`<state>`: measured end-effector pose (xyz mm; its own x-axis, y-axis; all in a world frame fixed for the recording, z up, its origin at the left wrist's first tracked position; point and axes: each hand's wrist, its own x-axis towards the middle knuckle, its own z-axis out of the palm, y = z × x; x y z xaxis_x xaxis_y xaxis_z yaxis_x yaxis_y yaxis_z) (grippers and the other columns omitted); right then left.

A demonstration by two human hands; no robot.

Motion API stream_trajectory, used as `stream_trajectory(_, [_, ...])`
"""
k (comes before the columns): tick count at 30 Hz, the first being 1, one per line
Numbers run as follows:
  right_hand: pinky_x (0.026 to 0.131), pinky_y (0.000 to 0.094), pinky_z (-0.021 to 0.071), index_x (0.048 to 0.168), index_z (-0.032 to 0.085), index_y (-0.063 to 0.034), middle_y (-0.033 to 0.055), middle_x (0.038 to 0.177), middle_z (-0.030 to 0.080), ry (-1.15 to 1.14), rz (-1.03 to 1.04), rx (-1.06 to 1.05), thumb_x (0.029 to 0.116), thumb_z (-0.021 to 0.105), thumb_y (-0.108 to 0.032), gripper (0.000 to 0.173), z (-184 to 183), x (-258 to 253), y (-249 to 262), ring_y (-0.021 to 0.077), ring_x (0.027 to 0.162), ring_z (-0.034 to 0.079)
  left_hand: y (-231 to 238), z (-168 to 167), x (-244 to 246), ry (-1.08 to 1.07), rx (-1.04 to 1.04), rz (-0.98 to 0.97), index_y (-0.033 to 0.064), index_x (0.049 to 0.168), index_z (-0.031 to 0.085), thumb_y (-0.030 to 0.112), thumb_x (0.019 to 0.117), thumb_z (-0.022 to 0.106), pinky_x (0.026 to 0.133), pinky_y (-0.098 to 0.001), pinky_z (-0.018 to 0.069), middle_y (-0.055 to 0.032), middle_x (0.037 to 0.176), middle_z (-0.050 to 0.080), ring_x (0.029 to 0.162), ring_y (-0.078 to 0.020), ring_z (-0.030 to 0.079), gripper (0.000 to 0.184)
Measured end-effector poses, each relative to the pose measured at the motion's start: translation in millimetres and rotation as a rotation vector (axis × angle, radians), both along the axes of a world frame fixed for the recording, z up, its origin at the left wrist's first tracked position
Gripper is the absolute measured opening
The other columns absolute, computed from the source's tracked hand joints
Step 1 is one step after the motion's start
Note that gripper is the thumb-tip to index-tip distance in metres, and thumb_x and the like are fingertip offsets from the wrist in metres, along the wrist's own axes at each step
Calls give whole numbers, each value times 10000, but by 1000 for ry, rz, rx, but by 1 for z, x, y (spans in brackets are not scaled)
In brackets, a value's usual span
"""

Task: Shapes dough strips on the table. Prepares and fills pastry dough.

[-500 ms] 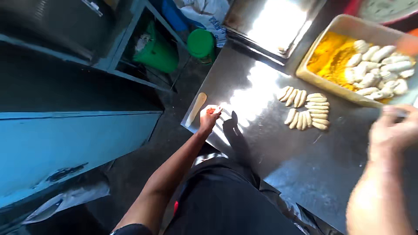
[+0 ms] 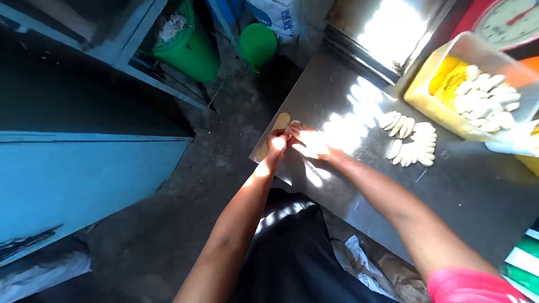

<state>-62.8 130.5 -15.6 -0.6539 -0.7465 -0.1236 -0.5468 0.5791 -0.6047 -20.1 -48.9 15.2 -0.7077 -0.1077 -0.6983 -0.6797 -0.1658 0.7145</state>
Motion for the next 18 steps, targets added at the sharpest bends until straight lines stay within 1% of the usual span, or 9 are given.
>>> stream_trajectory(2, [1267,592,167,1599,367,-86,74,1684,318,98,113,226,1065,366,-487,667,-13,-12,5,251,1571,256,-6,-15,9,-11,33,-10,29,1367,580,152,1028,608,906,-421,595,-177,1244,666,1032,-239,700,362])
stream_trajectory(3, [1266,611,144,1614,333,-91,69,1699,281,117,105,271,1049,358,-537,720,-15,-8,1,251,1583,215,-11,-27,15,-14,14,-32,53,1376,581,149,1017,614,889,-426,599,-168,1239,668,1016,-237,702,372])
stream_trajectory(4, [1267,605,146,1610,340,-84,83,1697,283,124,82,278,1008,374,-587,785,-13,4,-7,260,1583,211,-14,-37,23,-9,-28,-55,56,1355,599,150,1008,626,875,-435,607,-165,1205,680,988,-238,708,361])
stream_trajectory(6, [1264,542,213,1531,476,-85,95,1627,411,136,125,193,943,455,-609,787,-18,16,-18,250,1541,308,-19,-53,25,19,-171,-73,43,1225,681,183,968,693,827,-433,629,-138,1049,739,884,-218,737,292])
stream_trajectory(9, [1277,577,161,1608,364,-131,30,1688,314,141,169,282,1032,354,-593,739,-24,10,-5,208,1572,248,-25,-57,43,28,-201,-37,12,1116,696,242,935,773,756,-402,670,-124,943,753,774,-204,764,303])
stream_trajectory(11, [1278,582,150,1620,317,-92,63,1709,251,146,19,300,991,400,-640,839,-23,23,-13,237,1585,201,-30,-64,52,58,-209,-32,9,1074,707,257,937,770,733,-395,677,-114,907,760,740,-199,766,291])
stream_trajectory(13, [1288,556,137,1599,345,-55,115,1704,248,98,17,222,963,468,-671,894,-29,48,-28,269,1591,169,-36,-66,55,106,-206,-76,1,1118,704,211,995,688,789,-378,667,-120,953,760,804,-183,765,244])
stream_trajectory(15, [1290,549,137,1604,355,-102,70,1702,270,91,107,214,1023,402,-618,779,-35,52,-24,225,1591,183,-39,-63,59,103,-205,-151,1,1239,671,129,1029,593,880,-374,636,-144,1078,738,917,-182,750,258])
stream_trajectory(18, [1270,590,161,1610,343,-92,64,1703,270,149,-54,293,1016,409,-586,776,-26,44,-19,234,1582,215,-37,-60,70,83,-296,-212,53,1304,646,122,1031,575,904,-396,628,-131,1155,719,966,-187,742,291])
